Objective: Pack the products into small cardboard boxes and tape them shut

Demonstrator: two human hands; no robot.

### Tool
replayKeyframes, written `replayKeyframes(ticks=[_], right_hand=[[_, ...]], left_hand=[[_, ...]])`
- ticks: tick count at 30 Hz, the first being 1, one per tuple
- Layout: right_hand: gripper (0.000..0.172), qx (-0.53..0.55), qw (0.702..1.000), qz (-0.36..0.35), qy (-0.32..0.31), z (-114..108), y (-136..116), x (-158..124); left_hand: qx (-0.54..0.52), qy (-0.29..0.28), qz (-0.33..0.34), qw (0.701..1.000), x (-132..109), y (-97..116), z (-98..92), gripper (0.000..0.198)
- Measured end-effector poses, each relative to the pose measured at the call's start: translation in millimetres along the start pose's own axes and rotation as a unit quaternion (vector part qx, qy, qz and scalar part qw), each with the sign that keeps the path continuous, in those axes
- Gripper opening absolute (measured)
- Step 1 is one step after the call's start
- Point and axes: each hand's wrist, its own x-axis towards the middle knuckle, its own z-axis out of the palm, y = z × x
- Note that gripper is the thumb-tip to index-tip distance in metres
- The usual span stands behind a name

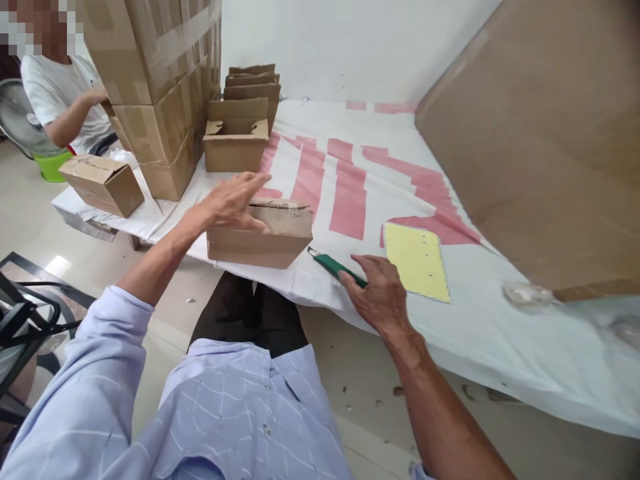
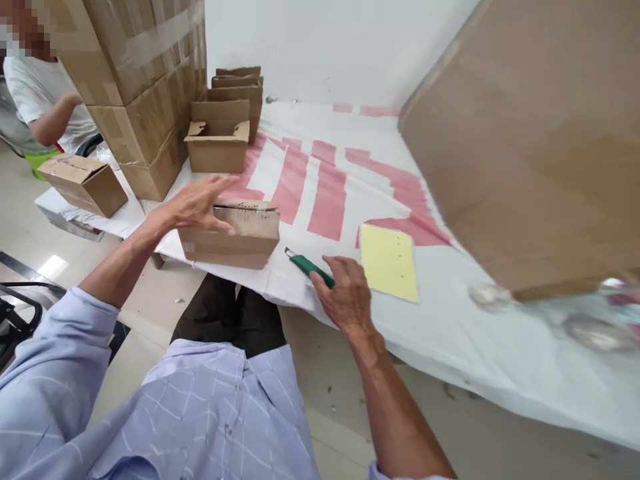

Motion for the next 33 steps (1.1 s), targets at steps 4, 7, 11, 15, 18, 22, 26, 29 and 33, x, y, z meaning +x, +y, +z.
replayKeyframes(ticks=[4,7,11,15,18,22,26,29,33], right_hand=[[0.039,-0.010,1.000,0.013,-0.017,1,5,-7],[0.039,-0.009,1.000,0.006,-0.025,4,-1,-4],[0.038,-0.017,0.999,0.003,-0.034,6,-1,-1],[0.038,-0.029,0.998,0.006,-0.051,4,9,-6],[0.037,-0.032,0.997,0.017,-0.070,5,15,-10],[0.036,-0.033,0.996,0.026,-0.081,10,17,-13],[0.036,-0.029,0.996,0.025,-0.079,13,17,-14],[0.034,-0.025,0.997,0.020,-0.068,14,17,-14],[0.034,-0.020,0.998,0.014,-0.063,15,19,-15]], left_hand=[[-0.116,0.013,-0.048,0.992,-35,-52,-6.1,0.118],[-0.198,0.051,-0.043,0.978,-47,-72,9.4,0.127],[-0.286,0.100,-0.039,0.952,-53,-79,33.3,0.142],[-0.355,0.118,-0.064,0.925,-65,-74,45.4,0.150],[-0.363,0.158,-0.089,0.914,-76,-65,53.9,0.147],[-0.372,0.230,-0.100,0.893,-85,-48,72.2,0.131],[-0.376,0.290,-0.105,0.874,-89,-32,92.0,0.108],[-0.360,0.304,-0.111,0.875,-92,-23,101.1,0.098],[-0.340,0.283,-0.113,0.890,-95,-16,106.5,0.098]])
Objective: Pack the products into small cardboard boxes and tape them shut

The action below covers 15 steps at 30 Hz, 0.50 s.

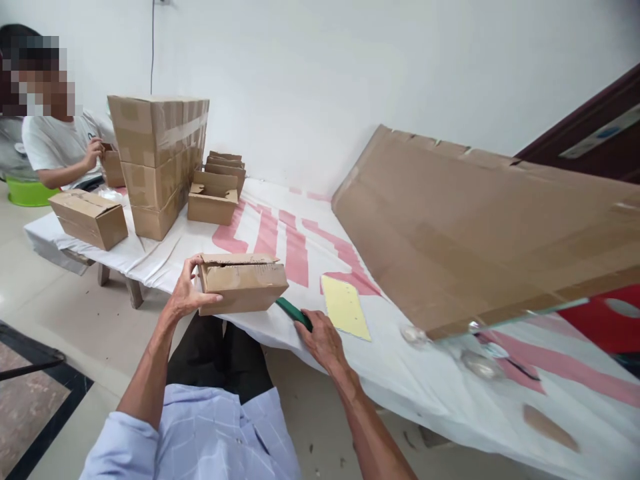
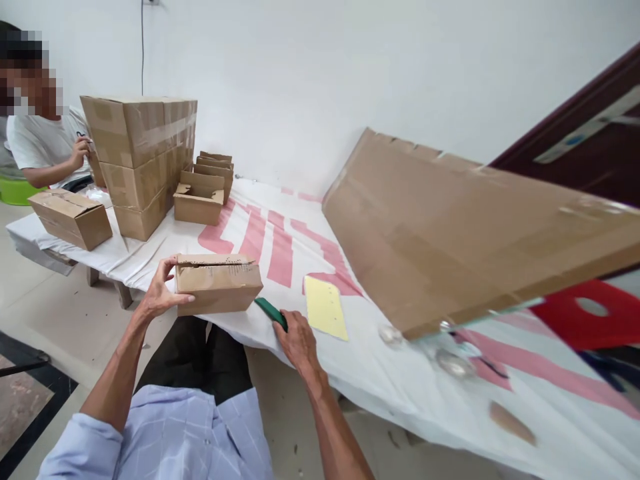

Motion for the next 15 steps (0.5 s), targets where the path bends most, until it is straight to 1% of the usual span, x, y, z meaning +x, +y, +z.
replayKeyframes(ticks=[2,4,8,11,15], right_hand=[[0.035,0.001,1.000,0.001,-0.005,0,1,-1],[0.036,0.003,1.000,0.004,-0.011,0,3,-2],[0.039,0.010,1.000,0.002,-0.024,-1,7,-5],[0.041,0.009,1.000,0.004,-0.029,-1,10,-6],[0.043,0.014,0.999,0.016,-0.048,-2,12,-7]], left_hand=[[-0.011,-0.021,0.006,1.000,-3,-3,1.2,0.105],[-0.031,-0.039,0.010,0.999,-7,-11,3.2,0.118],[-0.077,-0.045,-0.024,0.996,-16,-33,10.6,0.145],[-0.098,-0.038,-0.045,0.993,-22,-45,16.5,0.150],[-0.092,-0.017,-0.059,0.994,-27,-48,21.7,0.147]])
